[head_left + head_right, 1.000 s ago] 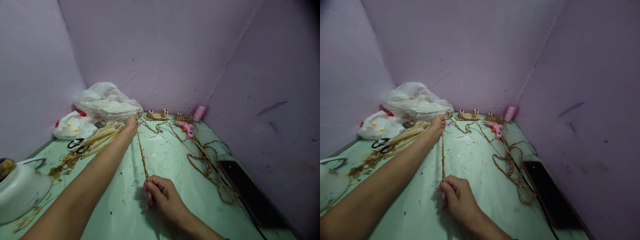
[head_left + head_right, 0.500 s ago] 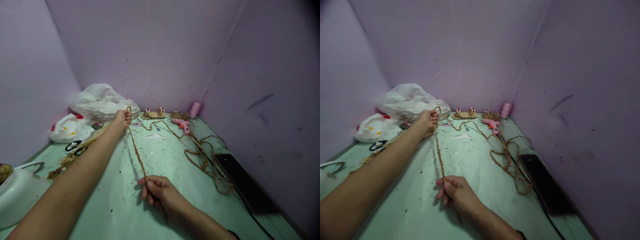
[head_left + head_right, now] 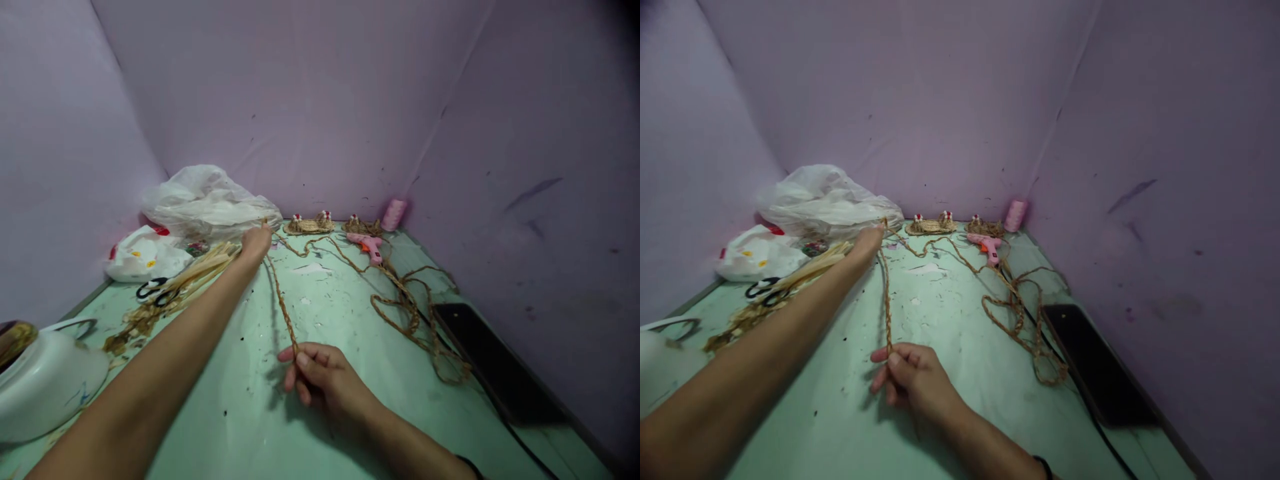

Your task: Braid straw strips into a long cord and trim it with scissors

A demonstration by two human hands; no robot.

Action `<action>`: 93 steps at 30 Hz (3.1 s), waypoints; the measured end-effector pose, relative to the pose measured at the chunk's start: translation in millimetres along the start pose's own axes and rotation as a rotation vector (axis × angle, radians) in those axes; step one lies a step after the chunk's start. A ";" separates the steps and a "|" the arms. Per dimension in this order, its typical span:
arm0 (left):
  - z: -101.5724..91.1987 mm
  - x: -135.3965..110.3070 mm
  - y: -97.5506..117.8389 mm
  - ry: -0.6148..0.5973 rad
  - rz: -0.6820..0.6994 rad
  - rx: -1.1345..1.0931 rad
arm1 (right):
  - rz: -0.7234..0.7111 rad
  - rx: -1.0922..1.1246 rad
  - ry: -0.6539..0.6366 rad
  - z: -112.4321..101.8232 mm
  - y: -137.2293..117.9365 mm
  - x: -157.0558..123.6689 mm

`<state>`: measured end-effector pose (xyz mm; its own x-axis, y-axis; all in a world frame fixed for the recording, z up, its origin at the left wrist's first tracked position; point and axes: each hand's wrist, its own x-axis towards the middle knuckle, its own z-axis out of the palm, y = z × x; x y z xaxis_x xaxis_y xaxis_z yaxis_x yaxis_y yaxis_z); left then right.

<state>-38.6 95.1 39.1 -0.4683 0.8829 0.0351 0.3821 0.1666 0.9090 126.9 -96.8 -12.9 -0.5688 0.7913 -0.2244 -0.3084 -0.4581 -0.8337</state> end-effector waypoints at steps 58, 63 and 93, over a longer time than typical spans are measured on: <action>-159.8 -43.3 -81.3 0.198 -0.039 0.985 | -0.297 0.287 0.631 -22.5 -23.1 8.9; -125.5 -52.5 -71.1 0.015 0.045 1.018 | -0.299 0.257 0.599 -22.5 -19.9 7.1; -171.9 -26.2 -65.0 0.129 -0.178 1.227 | -0.302 0.139 0.473 -23.7 -14.9 9.4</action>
<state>-188.1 -14.3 50.5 -0.6382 0.7680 0.0545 0.7639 0.6404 -0.0797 144.2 -73.0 -14.6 -0.0470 0.9756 -0.2144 -0.5196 -0.2072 -0.8289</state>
